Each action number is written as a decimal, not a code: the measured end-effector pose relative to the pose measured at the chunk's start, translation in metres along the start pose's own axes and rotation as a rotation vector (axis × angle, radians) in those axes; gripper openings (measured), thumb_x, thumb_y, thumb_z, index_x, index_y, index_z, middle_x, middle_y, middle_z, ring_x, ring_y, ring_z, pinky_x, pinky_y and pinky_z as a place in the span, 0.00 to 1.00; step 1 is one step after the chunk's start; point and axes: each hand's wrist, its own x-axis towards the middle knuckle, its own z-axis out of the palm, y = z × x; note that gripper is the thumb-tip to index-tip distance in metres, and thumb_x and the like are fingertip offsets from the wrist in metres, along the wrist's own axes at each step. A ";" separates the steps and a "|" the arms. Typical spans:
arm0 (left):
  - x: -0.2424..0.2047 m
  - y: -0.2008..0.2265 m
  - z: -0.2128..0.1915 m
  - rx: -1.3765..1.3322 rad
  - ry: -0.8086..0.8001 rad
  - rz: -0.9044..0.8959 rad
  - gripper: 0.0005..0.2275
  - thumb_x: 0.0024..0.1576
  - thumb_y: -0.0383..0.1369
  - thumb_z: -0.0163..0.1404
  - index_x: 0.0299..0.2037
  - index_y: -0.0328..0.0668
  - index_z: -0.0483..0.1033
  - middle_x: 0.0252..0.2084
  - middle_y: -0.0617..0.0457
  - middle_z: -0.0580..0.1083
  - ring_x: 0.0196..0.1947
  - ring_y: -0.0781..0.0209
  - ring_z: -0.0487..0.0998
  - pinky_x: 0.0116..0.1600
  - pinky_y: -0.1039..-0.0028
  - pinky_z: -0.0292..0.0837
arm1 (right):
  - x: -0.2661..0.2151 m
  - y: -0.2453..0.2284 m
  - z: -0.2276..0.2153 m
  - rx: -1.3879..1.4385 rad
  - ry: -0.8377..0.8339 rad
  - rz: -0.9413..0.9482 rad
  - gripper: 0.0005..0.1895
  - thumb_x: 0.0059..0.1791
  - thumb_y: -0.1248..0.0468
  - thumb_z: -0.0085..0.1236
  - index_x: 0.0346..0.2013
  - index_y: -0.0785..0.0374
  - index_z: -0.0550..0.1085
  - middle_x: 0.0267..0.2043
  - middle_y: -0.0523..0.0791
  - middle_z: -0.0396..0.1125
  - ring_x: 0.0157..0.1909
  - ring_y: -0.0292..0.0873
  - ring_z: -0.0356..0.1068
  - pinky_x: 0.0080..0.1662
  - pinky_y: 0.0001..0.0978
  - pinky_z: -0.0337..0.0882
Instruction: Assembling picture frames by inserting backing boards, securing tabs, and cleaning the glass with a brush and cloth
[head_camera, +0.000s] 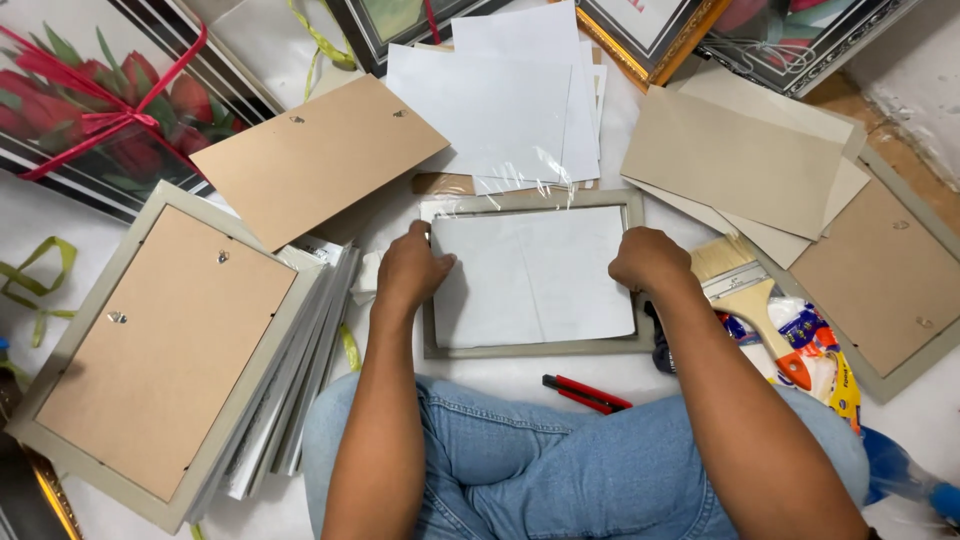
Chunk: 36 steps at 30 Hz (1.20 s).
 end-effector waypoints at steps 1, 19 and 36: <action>-0.009 0.003 -0.003 -0.001 0.003 -0.003 0.27 0.53 0.31 0.57 0.62 0.26 0.69 0.51 0.27 0.76 0.54 0.32 0.78 0.55 0.45 0.75 | -0.005 -0.005 -0.002 -0.001 0.000 -0.004 0.19 0.38 0.69 0.57 0.41 0.77 0.80 0.26 0.58 0.73 0.31 0.56 0.77 0.29 0.45 0.77; -0.043 0.005 0.050 0.450 -0.085 0.346 0.39 0.58 0.55 0.52 0.74 0.39 0.57 0.75 0.37 0.56 0.76 0.41 0.54 0.75 0.49 0.51 | -0.054 -0.052 0.006 -0.058 0.027 -0.268 0.42 0.43 0.65 0.61 0.72 0.59 0.62 0.77 0.61 0.46 0.77 0.65 0.48 0.66 0.71 0.53; -0.032 0.001 0.056 0.451 -0.115 0.302 0.39 0.56 0.56 0.54 0.74 0.43 0.57 0.76 0.38 0.53 0.78 0.44 0.49 0.77 0.46 0.43 | -0.051 -0.056 0.006 -0.021 0.068 -0.251 0.41 0.46 0.63 0.62 0.73 0.63 0.59 0.77 0.64 0.43 0.78 0.67 0.44 0.69 0.72 0.47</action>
